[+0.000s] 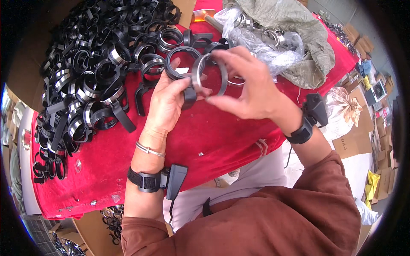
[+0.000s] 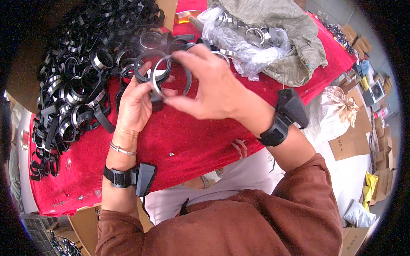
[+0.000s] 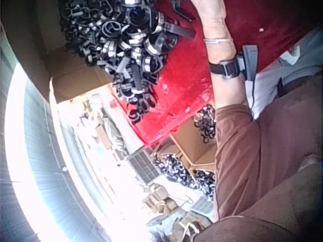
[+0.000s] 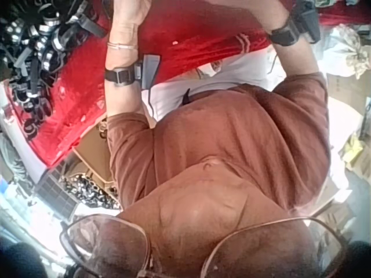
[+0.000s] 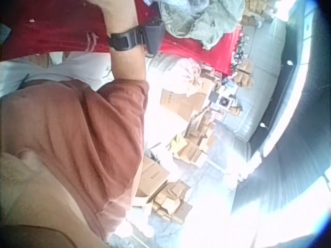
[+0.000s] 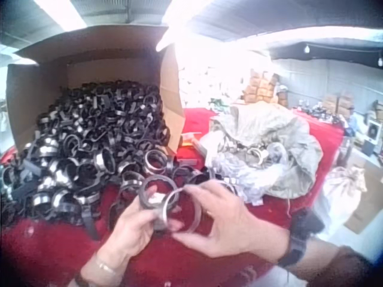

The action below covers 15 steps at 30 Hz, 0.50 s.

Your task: Manually assemble metal rings onto black plastic clamp bases.

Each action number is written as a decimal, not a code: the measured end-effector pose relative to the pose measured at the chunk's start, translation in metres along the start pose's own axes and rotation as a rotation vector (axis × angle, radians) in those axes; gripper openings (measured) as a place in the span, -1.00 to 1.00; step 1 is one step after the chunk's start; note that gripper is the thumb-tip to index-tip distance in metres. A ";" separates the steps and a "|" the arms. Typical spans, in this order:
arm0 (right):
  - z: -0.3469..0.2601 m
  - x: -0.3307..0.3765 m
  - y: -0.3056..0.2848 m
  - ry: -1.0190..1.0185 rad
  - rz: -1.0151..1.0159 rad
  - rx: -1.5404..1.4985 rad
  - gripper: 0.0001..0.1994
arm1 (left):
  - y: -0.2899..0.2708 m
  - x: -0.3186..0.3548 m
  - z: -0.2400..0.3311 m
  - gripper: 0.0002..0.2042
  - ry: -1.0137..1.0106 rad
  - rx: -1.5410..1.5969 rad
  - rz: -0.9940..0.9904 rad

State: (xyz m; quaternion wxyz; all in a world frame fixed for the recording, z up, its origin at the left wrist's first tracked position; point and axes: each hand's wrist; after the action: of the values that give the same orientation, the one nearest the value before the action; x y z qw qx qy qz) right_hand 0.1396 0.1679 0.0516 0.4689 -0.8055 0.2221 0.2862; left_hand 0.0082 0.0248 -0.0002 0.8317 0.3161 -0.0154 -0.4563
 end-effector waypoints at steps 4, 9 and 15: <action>0.007 -0.011 -0.011 -0.009 0.025 0.157 -0.40 | 0.007 0.002 0.004 -0.46 0.029 -0.156 -0.123; 0.006 -0.019 -0.005 -0.094 -0.066 0.162 -0.37 | 0.008 0.002 0.004 -0.37 -0.016 -0.171 -0.090; 0.009 -0.019 0.004 -0.101 -0.083 0.138 -0.35 | 0.006 0.002 0.003 -0.44 -0.021 -0.149 -0.089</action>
State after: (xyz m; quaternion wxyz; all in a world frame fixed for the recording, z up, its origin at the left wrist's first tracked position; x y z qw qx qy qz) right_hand 0.1206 0.1757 0.0586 0.5454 -0.7642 0.1840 0.2910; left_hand 0.0129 0.0246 0.0051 0.8317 0.2489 0.0240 -0.4957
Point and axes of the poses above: each hand's wrist, its own x-axis away from the middle knuckle, its own y-axis out of the palm, z = x × y, and after that the axes turned 7 degrees about y, right-handed
